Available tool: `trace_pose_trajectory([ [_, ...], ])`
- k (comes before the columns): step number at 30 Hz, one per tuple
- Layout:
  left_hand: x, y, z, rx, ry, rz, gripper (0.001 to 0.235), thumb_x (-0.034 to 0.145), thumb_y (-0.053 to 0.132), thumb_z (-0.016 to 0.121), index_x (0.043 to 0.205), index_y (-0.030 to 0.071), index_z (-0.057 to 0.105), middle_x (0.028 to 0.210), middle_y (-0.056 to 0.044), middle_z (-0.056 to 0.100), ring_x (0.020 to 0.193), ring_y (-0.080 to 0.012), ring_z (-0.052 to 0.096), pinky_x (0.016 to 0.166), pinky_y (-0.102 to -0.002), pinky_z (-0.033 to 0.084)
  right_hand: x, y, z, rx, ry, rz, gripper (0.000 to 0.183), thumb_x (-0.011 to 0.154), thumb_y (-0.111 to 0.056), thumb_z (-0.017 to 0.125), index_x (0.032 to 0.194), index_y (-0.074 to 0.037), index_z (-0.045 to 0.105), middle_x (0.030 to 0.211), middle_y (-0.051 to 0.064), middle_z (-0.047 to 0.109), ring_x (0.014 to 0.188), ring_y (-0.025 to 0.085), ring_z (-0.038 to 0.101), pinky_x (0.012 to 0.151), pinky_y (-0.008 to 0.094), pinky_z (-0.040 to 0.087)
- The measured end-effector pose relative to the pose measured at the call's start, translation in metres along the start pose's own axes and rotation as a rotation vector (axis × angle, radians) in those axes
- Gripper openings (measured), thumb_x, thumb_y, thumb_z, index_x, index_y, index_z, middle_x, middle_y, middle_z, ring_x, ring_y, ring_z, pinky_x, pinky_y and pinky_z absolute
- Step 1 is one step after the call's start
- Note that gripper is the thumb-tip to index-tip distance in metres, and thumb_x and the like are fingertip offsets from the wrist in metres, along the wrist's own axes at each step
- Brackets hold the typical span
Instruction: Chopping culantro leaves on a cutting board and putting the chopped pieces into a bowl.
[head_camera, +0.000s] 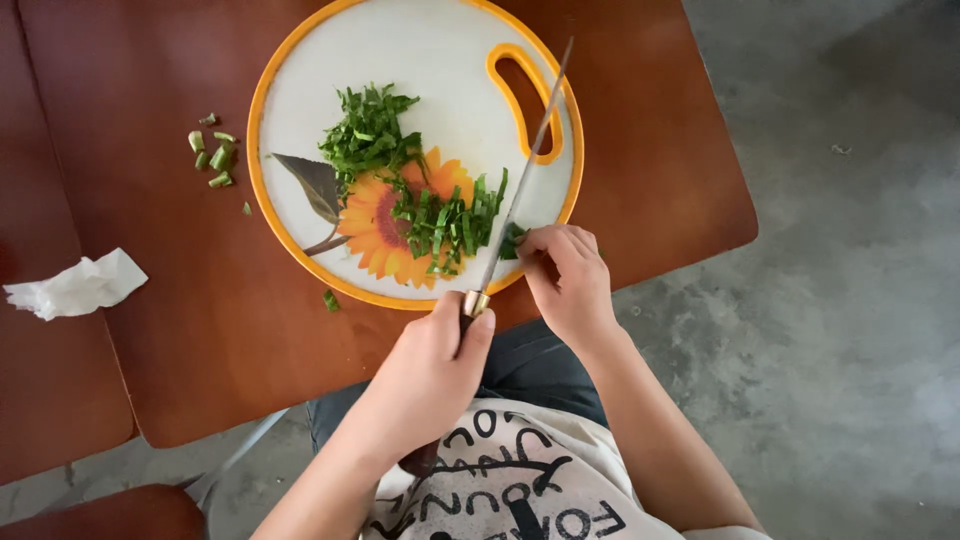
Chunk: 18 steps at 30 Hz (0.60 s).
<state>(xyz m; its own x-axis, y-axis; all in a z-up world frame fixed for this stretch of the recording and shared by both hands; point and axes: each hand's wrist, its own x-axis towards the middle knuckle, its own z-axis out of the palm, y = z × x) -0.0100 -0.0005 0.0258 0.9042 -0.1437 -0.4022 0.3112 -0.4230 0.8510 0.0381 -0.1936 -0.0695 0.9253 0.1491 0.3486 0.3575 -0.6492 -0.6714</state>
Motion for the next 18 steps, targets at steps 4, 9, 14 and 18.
trace_pose_trajectory([
  [4, 0.012, -0.01, 0.017, 0.055, 0.002, 0.038, 0.029, 0.101, 0.025, 0.055, 0.094, -0.003, 0.053, 0.067, -0.026, 0.066, 0.068, -0.0466, 0.067, 0.059, -0.05, 0.052, -0.001, 0.004, -0.001, 0.008, -0.027, 0.032, 0.012, 0.086, -0.002, 0.071, 0.095, -0.008, 0.065, 0.102, 0.004, 0.073, 0.102, 0.029, 0.067, 0.089, 0.037, 0.053],
  [9, 0.049, -0.024, 0.032, 0.101, 0.109, 0.186, 0.029, 0.1, 0.024, 0.057, 0.096, -0.005, 0.052, 0.071, -0.029, 0.065, 0.072, -0.0502, 0.066, 0.06, -0.053, 0.051, 0.0, 0.001, -0.001, 0.045, -0.035, 0.07, 0.01, 0.09, -0.003, 0.072, 0.096, -0.009, 0.066, 0.102, 0.003, 0.073, 0.099, 0.027, 0.067, 0.085, 0.035, 0.054],
  [14, 0.059, -0.012, 0.015, 0.103, 0.156, 0.23, 0.03, 0.104, 0.026, 0.057, 0.095, -0.003, 0.057, 0.079, -0.029, 0.068, 0.078, -0.0501, 0.066, 0.066, -0.054, 0.051, -0.002, 0.001, 0.0, 0.023, -0.007, 0.053, 0.014, 0.091, -0.004, 0.073, 0.103, -0.008, 0.066, 0.102, 0.005, 0.073, 0.098, 0.027, 0.067, 0.084, 0.034, 0.054],
  [18, 0.028, 0.009, -0.003, -0.012, 0.11, 0.08, 0.027, 0.099, 0.025, 0.057, 0.098, -0.002, 0.056, 0.075, -0.027, 0.067, 0.072, -0.0456, 0.068, 0.063, -0.048, 0.053, -0.004, 0.002, 0.004, 0.144, 0.047, 0.05, 0.038, 0.096, -0.004, 0.073, 0.126, -0.003, 0.05, 0.114, 0.01, 0.069, 0.107, 0.024, 0.069, 0.093, 0.035, 0.055],
])
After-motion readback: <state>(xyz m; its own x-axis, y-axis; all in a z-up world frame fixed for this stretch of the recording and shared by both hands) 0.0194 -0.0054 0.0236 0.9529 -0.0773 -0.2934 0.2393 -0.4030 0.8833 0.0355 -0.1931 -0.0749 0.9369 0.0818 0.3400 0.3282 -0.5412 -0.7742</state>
